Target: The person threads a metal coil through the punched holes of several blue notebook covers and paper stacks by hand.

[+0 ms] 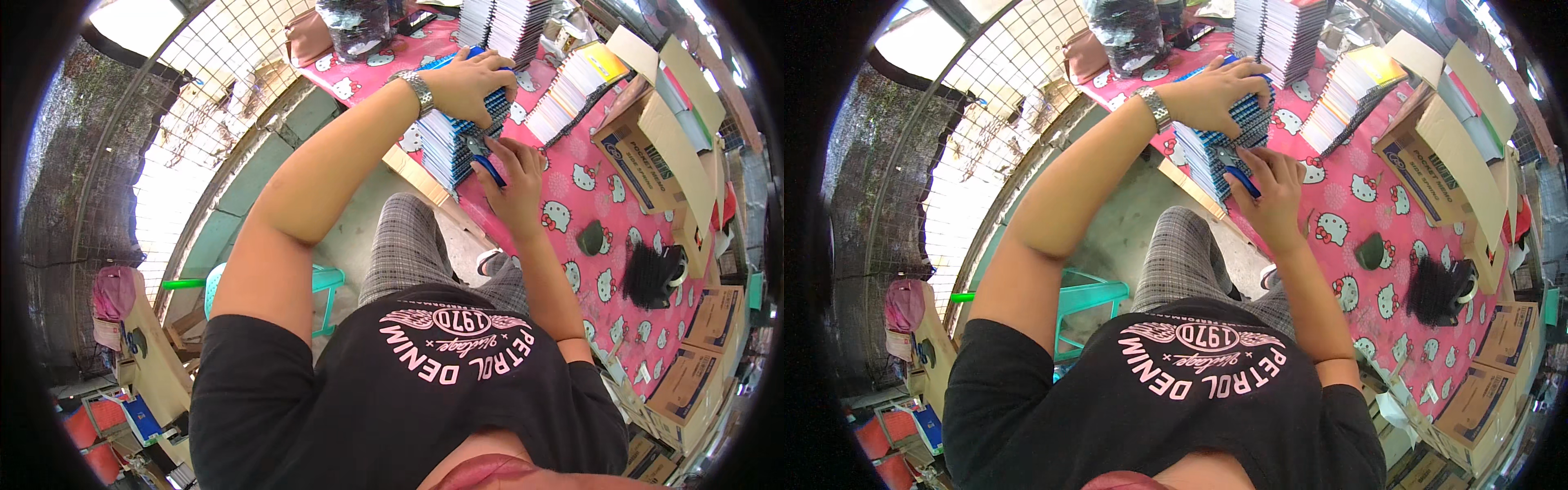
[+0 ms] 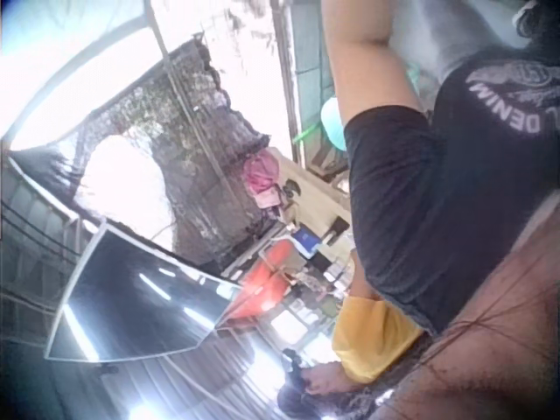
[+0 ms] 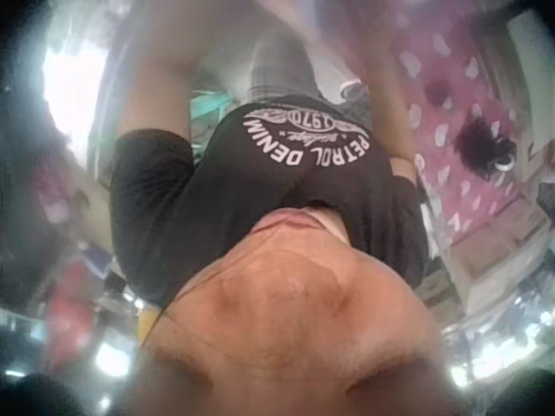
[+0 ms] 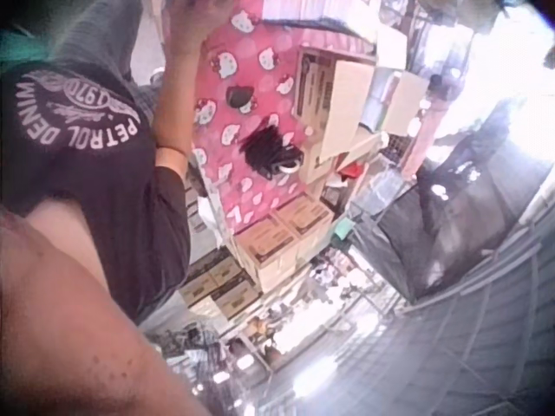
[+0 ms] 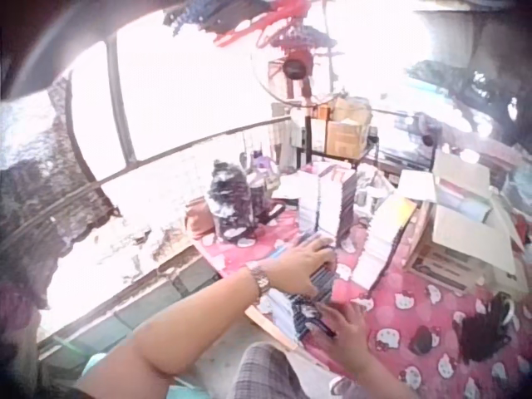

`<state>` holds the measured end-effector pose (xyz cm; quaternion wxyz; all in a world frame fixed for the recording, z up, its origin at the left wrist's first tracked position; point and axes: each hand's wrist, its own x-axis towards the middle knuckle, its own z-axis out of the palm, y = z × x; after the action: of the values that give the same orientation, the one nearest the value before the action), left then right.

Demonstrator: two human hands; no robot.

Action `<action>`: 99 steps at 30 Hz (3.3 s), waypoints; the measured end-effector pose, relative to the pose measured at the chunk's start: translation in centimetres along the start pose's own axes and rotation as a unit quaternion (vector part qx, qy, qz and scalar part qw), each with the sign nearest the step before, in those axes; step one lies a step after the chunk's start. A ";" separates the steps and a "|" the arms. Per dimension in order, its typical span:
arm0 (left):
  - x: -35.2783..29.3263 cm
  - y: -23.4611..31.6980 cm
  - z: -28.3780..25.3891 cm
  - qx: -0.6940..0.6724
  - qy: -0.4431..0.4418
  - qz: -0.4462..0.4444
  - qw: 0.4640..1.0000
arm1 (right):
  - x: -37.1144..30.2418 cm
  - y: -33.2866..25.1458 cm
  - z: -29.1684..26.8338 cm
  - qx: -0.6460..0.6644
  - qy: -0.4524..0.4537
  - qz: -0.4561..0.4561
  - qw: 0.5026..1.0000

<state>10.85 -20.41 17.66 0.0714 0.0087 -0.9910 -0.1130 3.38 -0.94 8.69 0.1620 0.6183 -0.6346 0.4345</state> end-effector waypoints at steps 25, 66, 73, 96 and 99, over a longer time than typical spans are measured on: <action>-0.1 -0.2 0.4 -0.016 0.035 0.016 0.999 | 0.0 0.2 -0.1 0.002 -0.013 -0.003 1.000; 0.1 0.6 -1.1 -0.065 0.013 0.027 0.997 | -2.6 -0.2 2.1 0.195 -0.053 0.148 0.968; 0.2 0.6 -1.1 -0.057 0.007 0.018 0.998 | -1.2 1.4 1.5 0.108 -0.050 0.051 0.992; 0.2 0.3 -2.0 -0.106 -0.028 0.015 0.994 | -1.4 1.9 0.8 0.131 -0.062 0.078 0.986; 0.5 0.7 -2.3 -0.114 -0.035 0.017 0.993 | -1.3 2.4 1.4 0.219 -0.116 0.165 0.955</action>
<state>10.69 -20.28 20.14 0.0391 -0.0204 -0.9735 -0.2244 1.83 -1.45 6.09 -0.1266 0.5712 -0.6318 0.5085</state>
